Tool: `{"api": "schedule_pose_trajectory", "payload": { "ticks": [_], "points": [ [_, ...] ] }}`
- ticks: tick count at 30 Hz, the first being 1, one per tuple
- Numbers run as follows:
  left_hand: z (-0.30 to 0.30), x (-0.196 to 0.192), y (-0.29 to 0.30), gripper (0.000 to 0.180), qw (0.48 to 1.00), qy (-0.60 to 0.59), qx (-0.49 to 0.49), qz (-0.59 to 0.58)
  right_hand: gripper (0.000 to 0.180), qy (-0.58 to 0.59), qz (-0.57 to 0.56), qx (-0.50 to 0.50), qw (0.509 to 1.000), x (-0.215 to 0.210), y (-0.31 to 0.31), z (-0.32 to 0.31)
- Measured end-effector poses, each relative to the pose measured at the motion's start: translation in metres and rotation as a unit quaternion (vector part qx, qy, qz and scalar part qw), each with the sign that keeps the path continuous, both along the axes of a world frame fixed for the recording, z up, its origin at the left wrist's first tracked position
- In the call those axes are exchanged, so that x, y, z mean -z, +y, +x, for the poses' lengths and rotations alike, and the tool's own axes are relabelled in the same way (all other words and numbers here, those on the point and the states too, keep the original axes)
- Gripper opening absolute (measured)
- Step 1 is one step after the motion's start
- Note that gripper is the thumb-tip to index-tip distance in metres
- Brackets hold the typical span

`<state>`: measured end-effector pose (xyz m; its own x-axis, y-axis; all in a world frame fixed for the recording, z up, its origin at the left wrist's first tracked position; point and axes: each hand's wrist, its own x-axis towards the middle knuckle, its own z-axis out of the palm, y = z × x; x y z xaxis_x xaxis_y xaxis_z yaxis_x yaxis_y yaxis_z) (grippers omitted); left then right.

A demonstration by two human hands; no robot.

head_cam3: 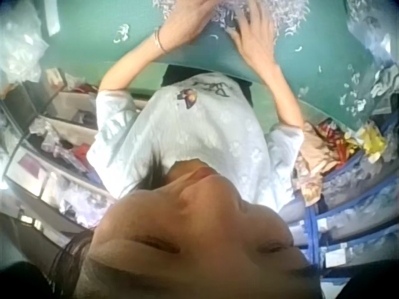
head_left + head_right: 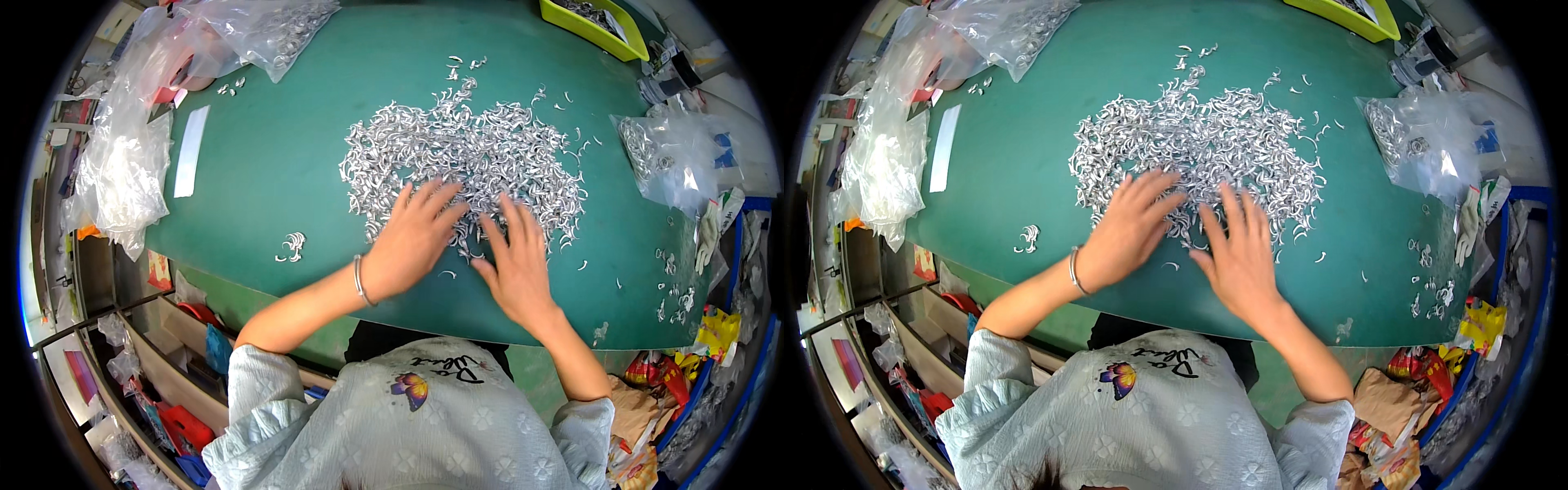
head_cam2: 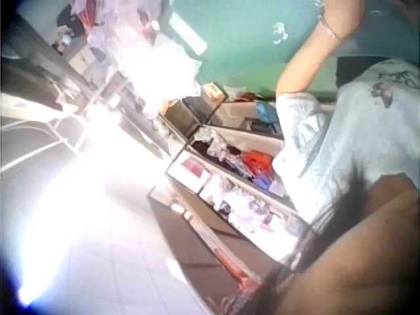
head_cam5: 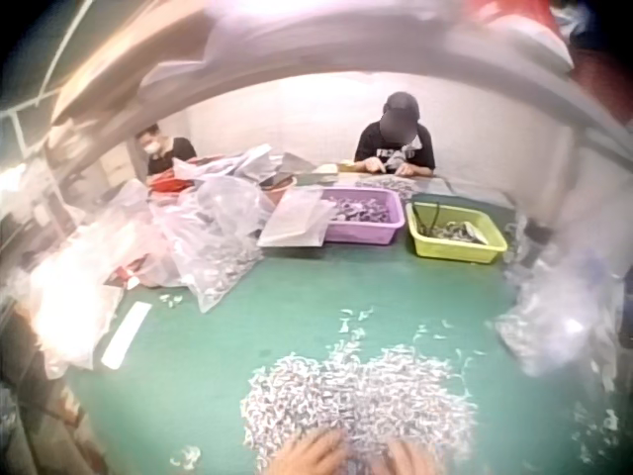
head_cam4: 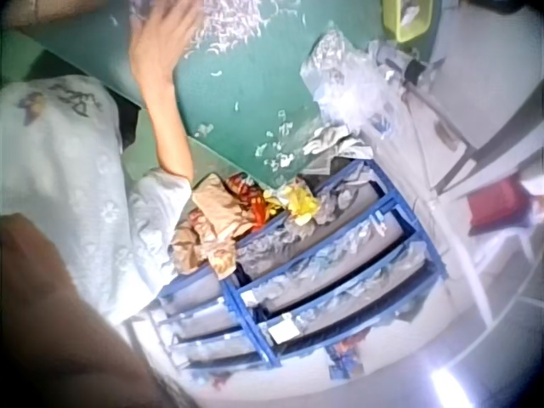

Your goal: The person sorts small metal components by hand on a green work surface, placing specific pieces into plastic bags and larger containers while clearing space on the table.

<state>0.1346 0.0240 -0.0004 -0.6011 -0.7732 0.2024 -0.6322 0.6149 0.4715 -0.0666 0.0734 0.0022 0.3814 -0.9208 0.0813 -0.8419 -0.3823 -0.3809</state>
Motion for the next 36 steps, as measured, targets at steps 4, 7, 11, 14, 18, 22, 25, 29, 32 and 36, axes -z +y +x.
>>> {"api": "schedule_pose_trajectory", "payload": {
  "ticks": [4, 7, 11, 14, 18, 22, 25, 29, 32, 36],
  "points": [
    [-0.005, 0.005, 0.024, 0.047, 0.997, -0.005, 0.06, 0.04, 0.061, -0.011, 0.069, -0.077, 0.995, 0.003, 0.027, -0.002],
    [-0.008, 0.007, 0.029, 0.048, 0.997, -0.009, 0.071, 0.04, 0.047, -0.108, 0.082, -0.084, 0.987, -0.001, 0.032, -0.01],
    [-0.018, 0.01, 0.033, 0.047, 0.996, -0.024, 0.087, 0.013, 0.031, -0.223, 0.027, 0.053, 0.973, 0.0, 0.028, -0.033],
    [-0.021, 0.018, 0.036, 0.041, 0.996, -0.057, 0.074, -0.012, 0.03, -0.151, -0.043, 0.16, 0.975, 0.0, 0.011, -0.047],
    [-0.013, 0.023, 0.038, 0.034, 0.997, -0.063, 0.025, -0.02, 0.052, -0.01, -0.08, 0.131, 0.988, 0.001, -0.024, -0.056],
    [-0.003, 0.015, 0.029, 0.03, 0.996, -0.082, -0.008, -0.031, 0.063, 0.034, -0.012, 0.115, 0.993, 0.013, -0.011, -0.035],
    [0.005, 0.015, 0.027, 0.027, 0.996, -0.068, -0.048, -0.022, 0.061, 0.013, 0.005, 0.029, 0.999, 0.003, 0.005, -0.026],
    [0.004, 0.014, 0.027, 0.025, 0.996, -0.047, -0.078, -0.02, 0.062, -0.002, 0.049, -0.07, 0.996, 0.002, 0.029, -0.021],
    [0.003, 0.013, 0.028, 0.025, 0.995, -0.023, -0.094, -0.013, 0.04, -0.083, 0.007, -0.063, 0.995, 0.004, 0.036, -0.024],
    [0.0, 0.015, 0.031, 0.028, 0.996, 0.013, -0.086, 0.013, 0.01, -0.248, -0.09, 0.134, 0.955, 0.001, 0.014, -0.044]
  ]
}}
